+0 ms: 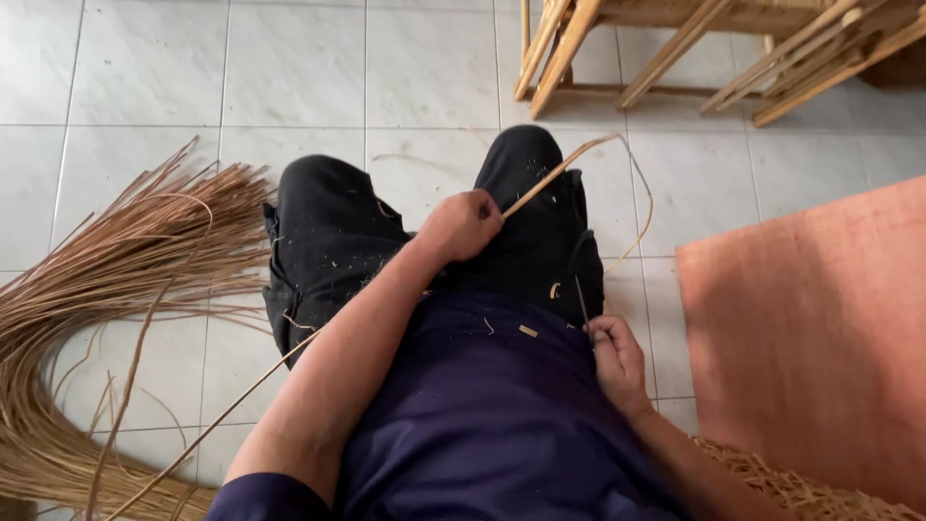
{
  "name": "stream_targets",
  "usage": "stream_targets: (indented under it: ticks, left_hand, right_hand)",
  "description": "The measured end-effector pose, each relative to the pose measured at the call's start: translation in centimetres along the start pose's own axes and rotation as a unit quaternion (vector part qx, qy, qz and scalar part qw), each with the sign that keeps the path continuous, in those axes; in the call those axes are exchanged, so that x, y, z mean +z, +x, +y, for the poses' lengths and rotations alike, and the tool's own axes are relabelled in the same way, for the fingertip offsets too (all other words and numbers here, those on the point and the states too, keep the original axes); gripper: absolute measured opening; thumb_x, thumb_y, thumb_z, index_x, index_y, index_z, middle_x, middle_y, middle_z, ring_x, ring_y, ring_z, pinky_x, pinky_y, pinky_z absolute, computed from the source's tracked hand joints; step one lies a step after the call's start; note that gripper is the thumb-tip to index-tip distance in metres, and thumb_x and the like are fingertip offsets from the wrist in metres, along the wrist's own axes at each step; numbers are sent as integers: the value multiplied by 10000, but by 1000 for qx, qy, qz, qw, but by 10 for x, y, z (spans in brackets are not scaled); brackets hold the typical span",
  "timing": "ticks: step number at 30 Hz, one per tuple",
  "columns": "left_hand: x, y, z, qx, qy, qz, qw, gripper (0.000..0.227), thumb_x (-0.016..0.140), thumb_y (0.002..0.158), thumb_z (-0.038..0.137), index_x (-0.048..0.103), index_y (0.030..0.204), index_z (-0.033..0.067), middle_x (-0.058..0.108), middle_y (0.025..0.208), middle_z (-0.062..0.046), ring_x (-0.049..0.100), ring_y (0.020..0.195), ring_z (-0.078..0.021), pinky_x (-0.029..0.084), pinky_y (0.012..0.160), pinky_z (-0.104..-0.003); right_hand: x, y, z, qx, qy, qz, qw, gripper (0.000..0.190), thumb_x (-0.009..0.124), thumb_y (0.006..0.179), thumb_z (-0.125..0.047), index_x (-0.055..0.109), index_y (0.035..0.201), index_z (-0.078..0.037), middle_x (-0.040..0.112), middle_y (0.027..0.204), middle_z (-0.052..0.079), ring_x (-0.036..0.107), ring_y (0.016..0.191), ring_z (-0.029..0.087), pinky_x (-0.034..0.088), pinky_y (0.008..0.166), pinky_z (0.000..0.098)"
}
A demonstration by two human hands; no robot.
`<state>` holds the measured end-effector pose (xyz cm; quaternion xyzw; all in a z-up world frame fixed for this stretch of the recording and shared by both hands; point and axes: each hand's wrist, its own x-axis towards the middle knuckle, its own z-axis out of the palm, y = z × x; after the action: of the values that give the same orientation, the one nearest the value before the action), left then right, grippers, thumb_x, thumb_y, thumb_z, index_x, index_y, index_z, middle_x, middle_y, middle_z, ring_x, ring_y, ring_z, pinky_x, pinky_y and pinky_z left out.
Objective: Trimming and smoothing thin strips of rattan using a hand knife while seated on the floor.
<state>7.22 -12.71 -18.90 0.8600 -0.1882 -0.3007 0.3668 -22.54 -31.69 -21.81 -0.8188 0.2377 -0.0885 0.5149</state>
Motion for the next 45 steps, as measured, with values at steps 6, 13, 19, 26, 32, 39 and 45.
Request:
stream_targets:
  ticks: [6,13,19,26,32,39,45]
  left_hand:
    - [-16,-31,16,-7,58,-8,998,425,592,930,516,747,1040,136,748,1052,-220,691,1133,-433,554,972,-513]
    - [-11,20,26,-15,-47,23,998,432,635,838,597,733,978,200,739,997,-175,700,1095,-394,557,932,-496]
    - [-8,38,23,-4,-35,-15,999,424,660,800,605,770,907,209,755,885,-157,748,939,-366,578,864,-488]
    - [-12,-6,17,-29,-79,-55,995,407,662,852,535,770,938,152,752,966,-198,726,1021,-415,577,900,-471]
    - [-3,8,37,-27,-93,17,995,442,652,847,595,743,932,171,741,954,-165,704,1081,-385,567,918,-477]
    - [0,5,36,-27,-78,29,996,423,651,832,589,722,884,176,734,901,-159,712,1058,-375,576,897,-471]
    - [-4,-9,37,-6,-115,17,993,395,665,860,518,719,923,132,733,921,-203,701,1078,-421,561,910,-498]
  right_hand:
    - [-16,-2,-17,102,-101,-55,988,401,605,1015,-421,580,1310,-150,745,1071,164,742,900,341,554,794,483]
    - [-51,65,-28,302,123,-135,936,830,311,1054,-762,651,1042,-5,613,670,173,543,482,262,432,391,387]
    - [-36,99,-85,214,220,-108,946,525,545,1045,-425,548,1411,-49,683,956,94,629,642,202,537,454,345]
    - [-40,131,-115,95,225,-144,959,557,514,1068,-401,406,1535,-118,640,1083,168,623,661,216,555,438,347]
    - [-19,166,-118,-27,-185,-207,960,552,559,1047,-393,449,1541,-173,684,1032,158,707,789,311,599,633,465]
    - [12,160,-132,-124,-263,-134,948,275,610,1053,-359,629,1327,-369,633,1168,57,697,1042,400,599,869,542]
    - [10,158,-120,-149,-238,-120,952,276,663,1032,-347,707,1302,-382,654,1089,17,704,1034,307,604,858,466]
